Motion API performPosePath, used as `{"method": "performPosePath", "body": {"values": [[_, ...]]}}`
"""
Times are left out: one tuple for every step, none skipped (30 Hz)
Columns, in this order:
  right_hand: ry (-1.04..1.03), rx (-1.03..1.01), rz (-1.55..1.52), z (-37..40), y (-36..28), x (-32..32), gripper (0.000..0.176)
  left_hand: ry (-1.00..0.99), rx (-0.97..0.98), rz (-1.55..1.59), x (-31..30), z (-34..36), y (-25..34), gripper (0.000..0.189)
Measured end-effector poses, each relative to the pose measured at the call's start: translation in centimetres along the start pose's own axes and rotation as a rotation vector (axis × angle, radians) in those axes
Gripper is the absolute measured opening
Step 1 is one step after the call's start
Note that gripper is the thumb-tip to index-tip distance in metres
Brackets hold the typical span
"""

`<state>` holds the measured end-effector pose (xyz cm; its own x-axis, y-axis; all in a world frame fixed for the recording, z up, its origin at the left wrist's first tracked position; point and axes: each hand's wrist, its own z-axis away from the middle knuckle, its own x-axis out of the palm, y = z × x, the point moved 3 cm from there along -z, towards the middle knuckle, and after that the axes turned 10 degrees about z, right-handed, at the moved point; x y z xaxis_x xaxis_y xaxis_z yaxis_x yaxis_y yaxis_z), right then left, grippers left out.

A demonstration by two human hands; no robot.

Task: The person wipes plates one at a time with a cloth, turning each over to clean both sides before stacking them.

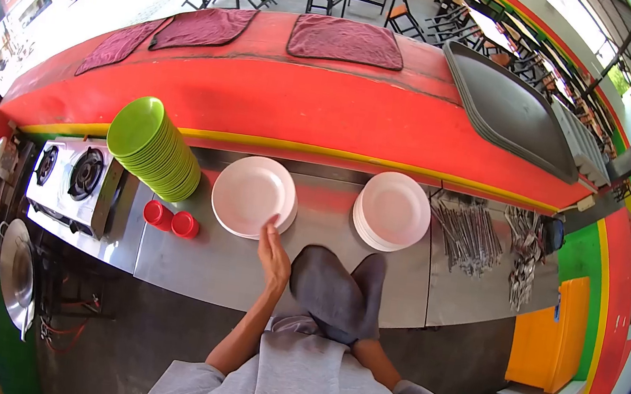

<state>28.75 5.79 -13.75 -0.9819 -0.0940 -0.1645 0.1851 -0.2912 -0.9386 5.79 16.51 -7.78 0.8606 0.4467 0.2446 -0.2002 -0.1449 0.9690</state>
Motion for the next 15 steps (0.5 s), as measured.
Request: {"method": "performPosePath", "body": {"values": [[0.049,0.034,0.304,0.8,1.8,-0.9,0.032,-0.097,-0.122,0.037,0.6,0.7,-2.2,0.052],[0.091,0.088,0.576,1.4,3.3,-1.7,0.031,-0.193,-0.247,0.073,1.2,1.7,-3.7,0.053],[0.122,0.135,0.737,1.7,4.3,-2.4,0.03,-0.3,-0.492,0.045,1.8,3.0,-4.6,0.056],[0.142,0.164,0.786,2.1,5.2,-3.0,0.028,-0.403,-0.735,0.016,2.5,4.3,-5.4,0.059],[0.161,0.191,0.807,2.3,6.1,-4.0,0.029,-0.503,-0.978,-0.016,3.1,5.7,-6.1,0.062],[0.184,0.184,0.782,2.2,6.1,-4.8,0.029,-0.584,-0.893,-0.087,3.8,6.5,-6.2,0.059],[0.206,0.17,0.74,2.1,6.0,-5.6,0.029,-0.664,-0.804,-0.155,4.5,7.3,-6.2,0.057],[0.228,0.149,0.689,1.7,5.9,-6.5,0.029,-0.742,-0.714,-0.22,5.3,8.0,-6.3,0.055],[0.243,0.125,0.623,1.3,5.6,-7.3,0.03,-0.766,-0.642,-0.269,5.9,8.2,-5.8,0.052],[0.246,0.099,0.543,0.8,5.2,-8.1,0.03,-0.787,-0.568,-0.317,6.5,7.9,-5.0,0.049],[0.241,0.069,0.435,0.2,4.7,-8.9,0.03,-0.806,-0.492,-0.365,7.0,7.5,-4.4,0.047],[0.225,0.047,0.347,-0.2,4.4,-9.3,0.03,-0.758,-0.503,-0.289,7.3,7.1,-5.0,0.044],[0.191,0.015,0.208,-0.8,3.8,-10.0,0.031,-0.707,-0.511,-0.214,7.7,6.6,-5.8,0.042],[0.153,-0.007,0.09,-1.2,3.3,-10.3,0.031,-0.653,-0.516,-0.139,7.8,6.0,-6.5,0.04],[0.116,-0.029,-0.022,-1.5,2.7,-10.6,0.031,-0.646,-0.527,-0.135,8.2,5.5,-6.1,0.035]]}}
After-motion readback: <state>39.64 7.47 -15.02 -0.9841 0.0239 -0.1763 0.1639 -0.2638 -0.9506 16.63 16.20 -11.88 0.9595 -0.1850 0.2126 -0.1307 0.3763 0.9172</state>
